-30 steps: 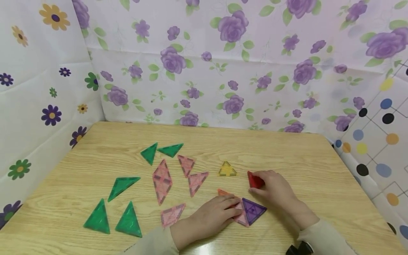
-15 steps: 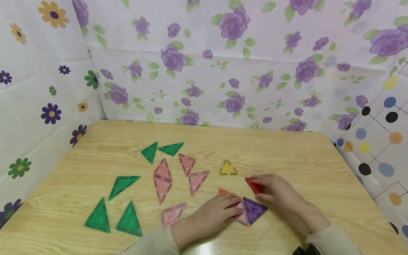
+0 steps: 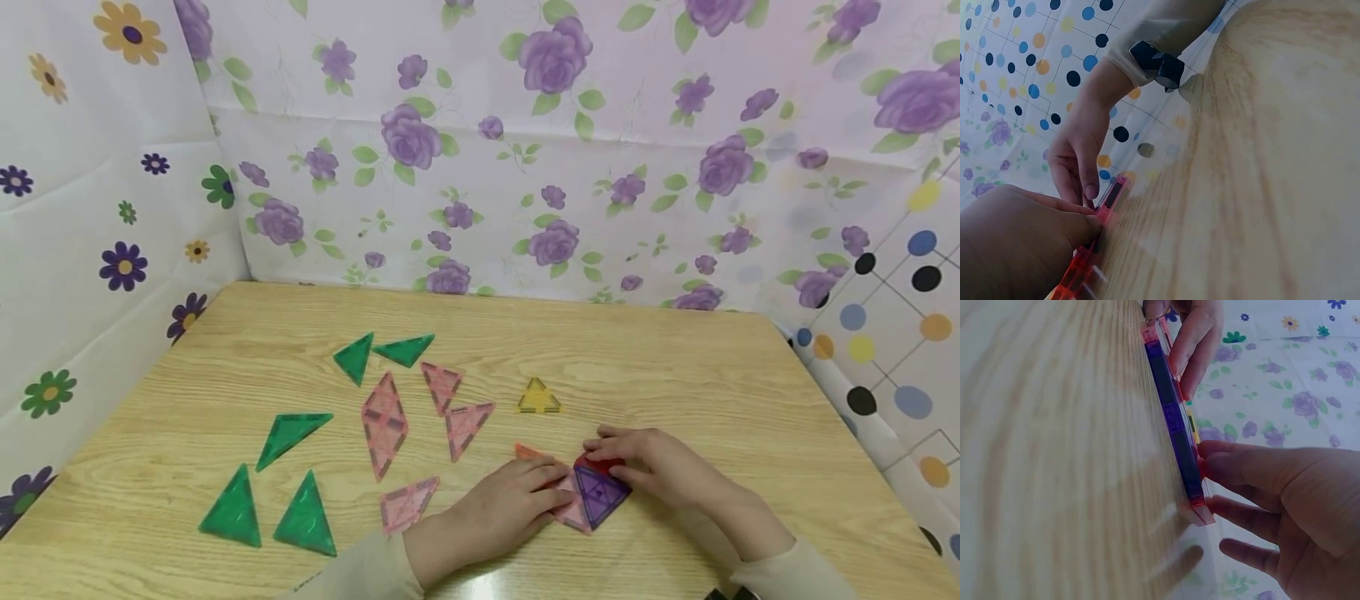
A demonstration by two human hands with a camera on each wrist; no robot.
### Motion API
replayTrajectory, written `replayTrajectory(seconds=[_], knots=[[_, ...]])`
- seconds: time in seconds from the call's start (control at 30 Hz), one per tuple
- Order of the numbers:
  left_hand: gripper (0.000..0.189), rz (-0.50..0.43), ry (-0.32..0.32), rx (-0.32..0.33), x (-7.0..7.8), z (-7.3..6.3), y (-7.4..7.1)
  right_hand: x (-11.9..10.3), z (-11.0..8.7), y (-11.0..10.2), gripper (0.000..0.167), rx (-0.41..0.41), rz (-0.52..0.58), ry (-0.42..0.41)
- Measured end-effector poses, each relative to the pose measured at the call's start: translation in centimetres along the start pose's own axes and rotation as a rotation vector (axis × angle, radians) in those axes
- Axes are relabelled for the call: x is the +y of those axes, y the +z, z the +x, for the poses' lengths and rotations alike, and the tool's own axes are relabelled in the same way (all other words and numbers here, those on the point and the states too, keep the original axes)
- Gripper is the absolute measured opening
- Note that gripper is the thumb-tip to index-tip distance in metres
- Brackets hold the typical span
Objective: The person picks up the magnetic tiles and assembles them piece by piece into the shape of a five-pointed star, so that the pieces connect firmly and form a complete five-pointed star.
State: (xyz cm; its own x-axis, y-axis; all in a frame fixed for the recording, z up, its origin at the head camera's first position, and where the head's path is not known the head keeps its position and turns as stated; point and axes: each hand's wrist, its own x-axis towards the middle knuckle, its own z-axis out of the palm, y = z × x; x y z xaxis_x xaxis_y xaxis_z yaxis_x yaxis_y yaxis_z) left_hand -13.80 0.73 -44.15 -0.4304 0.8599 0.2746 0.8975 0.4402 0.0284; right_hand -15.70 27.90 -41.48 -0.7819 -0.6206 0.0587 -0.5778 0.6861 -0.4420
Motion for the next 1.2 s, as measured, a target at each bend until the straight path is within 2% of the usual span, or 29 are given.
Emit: replayTrajectory(seconds=[0.1, 0.2, 0.33, 0.43, 0.53, 0.6, 0.67, 0.77, 0.93, 1.07, 1.2], knots=[[0.031, 0.005, 0.004, 0.005, 0.0, 0.0, -0.1, -0.1, -0.1, 0.2, 0.033, 0.011, 0.024, 0.011], [0.031, 0.012, 0.009, 0.014, 0.0, 0.0, 0.0, -0.3, -0.2, 0.5, 0.032, 0.054, -0.009, 0.024], [0.031, 0.022, -0.001, 0.024, 0.2, 0.1, 0.1, -0.7, -0.4, 0.9, 0.037, 0.168, -0.085, 0.05], [0.03, 0.043, -0.013, 0.032, 0.3, 0.1, 0.2, -1.2, -0.5, 1.2, 0.039, 0.237, -0.116, 0.107], [0.03, 0.059, -0.021, 0.055, 0.5, 0.1, 0.3, -1.7, -0.7, 1.6, 0.041, 0.251, -0.136, 0.17], [0.03, 0.068, -0.022, 0.084, 0.6, 0.1, 0.5, -2.0, -0.6, 2.1, 0.043, 0.257, -0.151, 0.181], [0.03, 0.066, -0.026, 0.119, 0.8, 0.1, 0.7, -2.0, -0.5, 2.6, 0.046, 0.277, -0.175, 0.165], [0.029, 0.07, -0.044, 0.148, 1.0, 0.1, 1.0, -1.7, -0.3, 3.3, 0.048, 0.324, -0.215, 0.097], [0.028, -0.005, -0.083, 0.12, 0.9, 0.0, 0.9, -0.8, -0.1, 4.1, 0.052, 0.37, -0.258, 0.026], [0.026, -0.117, -0.112, 0.107, 0.3, 0.5, -0.4, -0.4, -0.3, 4.3, 0.054, 0.391, -0.252, 0.019], [0.027, -0.158, -0.192, 0.061, -1.0, 1.3, -2.6, -0.2, -0.2, 4.2, 0.053, 0.399, -0.246, 0.005]])
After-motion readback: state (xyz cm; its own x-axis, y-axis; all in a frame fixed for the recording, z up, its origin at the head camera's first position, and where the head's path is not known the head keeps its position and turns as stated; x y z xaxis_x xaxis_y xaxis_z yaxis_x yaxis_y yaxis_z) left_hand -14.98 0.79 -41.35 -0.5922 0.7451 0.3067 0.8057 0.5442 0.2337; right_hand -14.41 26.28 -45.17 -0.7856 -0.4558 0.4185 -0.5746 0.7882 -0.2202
